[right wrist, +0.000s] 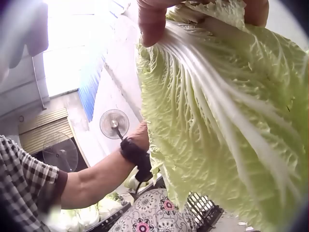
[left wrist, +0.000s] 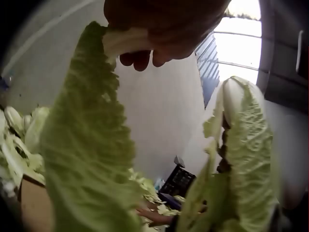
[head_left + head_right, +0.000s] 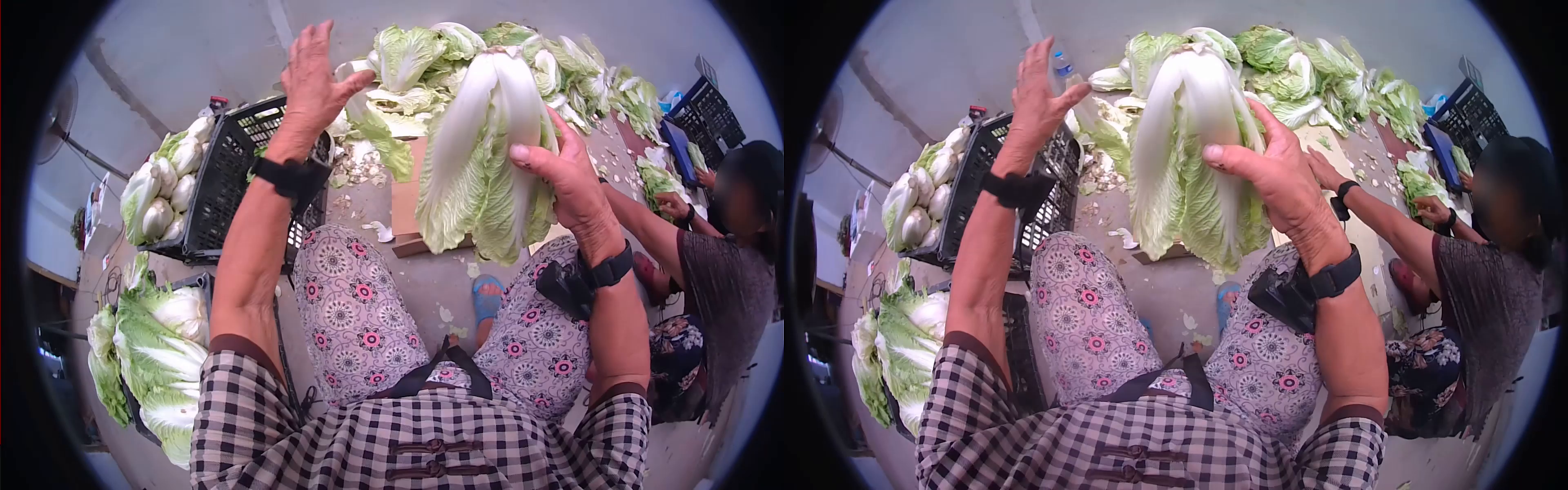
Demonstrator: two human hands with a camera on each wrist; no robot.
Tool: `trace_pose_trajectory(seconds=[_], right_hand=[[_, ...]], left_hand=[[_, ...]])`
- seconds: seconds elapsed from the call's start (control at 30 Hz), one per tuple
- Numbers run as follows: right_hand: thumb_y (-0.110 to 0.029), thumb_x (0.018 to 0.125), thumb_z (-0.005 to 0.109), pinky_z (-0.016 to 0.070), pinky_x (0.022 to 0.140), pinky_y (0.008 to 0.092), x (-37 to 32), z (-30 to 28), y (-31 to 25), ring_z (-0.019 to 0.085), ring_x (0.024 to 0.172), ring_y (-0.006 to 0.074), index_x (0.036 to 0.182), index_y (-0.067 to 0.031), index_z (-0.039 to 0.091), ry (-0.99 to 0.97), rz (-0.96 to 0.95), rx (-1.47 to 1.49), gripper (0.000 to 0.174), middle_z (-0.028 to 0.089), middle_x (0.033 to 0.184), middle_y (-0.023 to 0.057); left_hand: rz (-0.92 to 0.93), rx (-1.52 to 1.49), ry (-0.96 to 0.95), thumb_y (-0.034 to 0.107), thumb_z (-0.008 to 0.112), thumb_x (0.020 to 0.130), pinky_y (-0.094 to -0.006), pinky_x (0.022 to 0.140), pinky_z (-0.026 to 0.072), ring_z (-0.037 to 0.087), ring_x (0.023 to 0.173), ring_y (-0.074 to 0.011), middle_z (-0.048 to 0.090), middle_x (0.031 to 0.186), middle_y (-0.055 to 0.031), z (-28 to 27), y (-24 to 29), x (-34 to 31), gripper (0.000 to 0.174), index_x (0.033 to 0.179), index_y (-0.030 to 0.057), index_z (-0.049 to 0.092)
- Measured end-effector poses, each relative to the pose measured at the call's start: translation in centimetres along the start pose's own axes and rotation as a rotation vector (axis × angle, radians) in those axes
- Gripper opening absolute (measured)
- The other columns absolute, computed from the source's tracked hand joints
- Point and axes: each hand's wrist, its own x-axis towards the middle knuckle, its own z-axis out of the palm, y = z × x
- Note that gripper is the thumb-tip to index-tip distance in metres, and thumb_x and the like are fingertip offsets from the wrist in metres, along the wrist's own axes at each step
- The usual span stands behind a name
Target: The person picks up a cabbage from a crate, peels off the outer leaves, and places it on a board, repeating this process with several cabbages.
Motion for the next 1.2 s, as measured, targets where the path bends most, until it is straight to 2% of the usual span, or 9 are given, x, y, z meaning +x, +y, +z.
trace_pose_trajectory(seconds=[0.13,0.23,0.37,0.6,0.7,0.8,1.03,1.1,1.2], right_hand=[[-0.011,0.072,0.072,0.0529,0.08,0.0318,1.0,-2.2,0.1,0.06,0.093,0.019,0.133,0.0026,0.031,0.074,0.034,0.013,0.074,0.057,0.109,0.0138],[-0.013,0.073,0.073,0.0517,0.081,0.0311,1.4,-1.6,0.8,0.059,0.095,0.019,0.134,0.0027,0.03,0.062,0.034,0.014,0.076,0.056,0.111,0.0147],[-0.013,0.072,0.074,0.0492,0.084,0.0301,1.9,-1.8,0.8,0.057,0.099,0.0187,0.133,0.0028,0.031,0.013,-0.084,0.063,0.076,0.055,0.113,0.014],[-0.013,0.071,0.076,0.0521,0.083,0.0336,1.6,-5.6,-2.0,0.06,0.091,0.019,0.127,0.0013,0.038,0.064,-0.257,0.087,0.069,0.059,0.102,0.012],[-0.013,0.078,0.068,0.0522,0.078,0.0275,2.2,-10.6,-2.2,0.062,0.085,0.0155,0.113,-0.003,0.052,0.117,-0.316,-0.011,0.04,0.061,0.098,0.0058],[-0.01,0.075,0.068,0.0505,0.082,0.0289,1.3,-11.5,-2.9,0.06,0.088,0.0151,0.12,-0.0015,0.046,0.118,-0.297,-0.004,0.051,0.06,0.1,0.0065],[-0.018,0.08,0.062,0.045,0.086,0.03,3.4,-13.2,1.7,0.056,0.094,0.0149,0.112,-0.0025,0.054,0.193,-0.225,0.329,0.036,0.06,0.098,0.0046],[-0.019,0.081,0.061,0.0428,0.089,0.0329,2.0,-13.8,3.5,0.056,0.094,0.0178,0.101,-0.004,0.062,0.431,-0.184,0.375,0.025,0.061,0.096,0.0041],[-0.025,0.085,0.054,0.0406,0.097,0.0416,-0.5,-15.8,6.6,0.053,0.109,0.0248,0.114,-0.0035,0.056,0.43,-0.056,0.517,0.036,0.059,0.115,0.0098]], left_hand=[[-0.363,-1.187,-0.667,0.061,0.059,0.077,-0.037,0.095,0.0405,0.046,0.117,-0.03,0.042,0.133,-0.0202,-2.0,3.7,-1.4,0.087,0.134,-0.001,0.035],[-0.346,-1.447,-0.833,0.047,0.057,0.086,-0.0315,0.089,0.0433,0.048,0.112,-0.0207,0.049,0.125,-0.0167,-2.4,8.7,-4.1,0.072,0.136,0.0006,0.032],[-0.192,-1.486,-0.698,0.022,0.057,0.089,-0.0295,0.091,0.0416,0.049,0.11,-0.0165,0.051,0.121,-0.0113,-3.9,11.4,-3.0,0.055,0.134,0.0,0.034],[-0.273,-1.404,-0.691,0.034,0.059,0.086,-0.0307,0.09,0.0426,0.051,0.11,-0.0191,0.054,0.118,-0.0147,-3.7,10.9,-2.5,0.059,0.132,0.0032,0.04],[-0.381,-1.374,-0.69,0.031,0.057,0.087,-0.0276,0.08,0.0448,0.053,0.105,-0.0172,0.057,0.115,-0.0086,-2.5,8.5,-3.4,0.046,0.124,0.0048,0.049],[-0.466,-1.404,-0.683,0.029,0.057,0.087,-0.0281,0.081,0.0446,0.053,0.105,-0.0173,0.055,0.117,-0.0065,-1.8,7.4,-3.9,0.045,0.124,0.0044,0.049],[-0.271,-1.371,-0.803,0.033,0.058,0.085,-0.0295,0.082,0.045,0.052,0.104,-0.0164,0.056,0.116,-0.0061,-2.4,9.7,-2.2,0.045,0.118,0.0039,0.053],[-0.342,-1.382,-0.747,0.032,0.058,0.085,-0.0288,0.081,0.0457,0.054,0.1,-0.0154,0.058,0.111,-0.0061,-2.2,7.2,-3.3,0.043,0.116,0.0031,0.055],[-0.669,-1.359,-0.587,0.026,0.055,0.089,-0.0263,0.077,0.0479,0.058,0.093,-0.0137,0.06,0.105,-0.006,-4.0,-0.5,-6.5,0.033,0.113,0.0029,0.055]])
